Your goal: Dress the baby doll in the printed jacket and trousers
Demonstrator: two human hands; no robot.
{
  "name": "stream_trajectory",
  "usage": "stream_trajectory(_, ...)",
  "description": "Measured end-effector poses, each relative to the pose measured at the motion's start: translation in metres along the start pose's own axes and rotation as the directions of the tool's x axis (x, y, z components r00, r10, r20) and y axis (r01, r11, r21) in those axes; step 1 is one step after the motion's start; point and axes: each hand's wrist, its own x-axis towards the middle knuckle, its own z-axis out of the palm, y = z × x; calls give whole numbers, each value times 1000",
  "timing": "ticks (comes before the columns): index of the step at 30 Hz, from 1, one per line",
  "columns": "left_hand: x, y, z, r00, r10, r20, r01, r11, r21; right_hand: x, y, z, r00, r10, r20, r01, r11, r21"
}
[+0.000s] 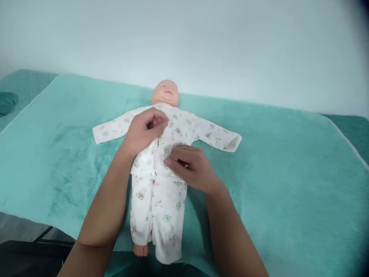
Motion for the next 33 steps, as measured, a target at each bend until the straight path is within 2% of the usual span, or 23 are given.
stream_trajectory(3,-6,-1,1,988,74,-137,-65,996,68,-2,9,0,993,98,-67,-84,979,185)
stream_trajectory(5,-20,-3,0,971,146,-187,-116,979,165,-4,17,0,980,166,-112,-125,945,302)
stream_trajectory(9,-77,-16,-12,955,239,-178,-186,945,268,-5,30,1,921,244,-304,-78,879,471)
stream_trajectory(13,-141,-28,-24,955,232,-184,-151,916,370,-1,34,2,844,266,-465,-14,879,476)
stream_trajectory(15,-159,-29,-25,958,230,-170,-139,893,428,0,33,5,844,218,-490,-7,919,395)
stream_trajectory(19,-166,-28,-20,931,324,-169,-183,814,551,1,29,13,886,23,-462,26,995,99)
stream_trajectory(21,-165,-29,-17,916,362,-173,-188,768,612,1,28,18,916,-58,-397,36,997,-61)
stream_trajectory(23,-164,-31,-16,913,364,-185,-161,737,656,2,28,20,951,-73,-301,29,989,-147)
stream_trajectory(27,-168,-32,-16,895,382,-231,-144,736,661,2,31,22,981,-33,-192,4,989,-151)
stream_trajectory(30,-171,-30,-16,879,398,-263,-147,750,645,2,32,20,983,-12,-182,-12,992,-127)
stream_trajectory(33,-173,-25,-15,878,416,-235,-165,727,667,2,30,19,984,12,-176,-32,994,-109)
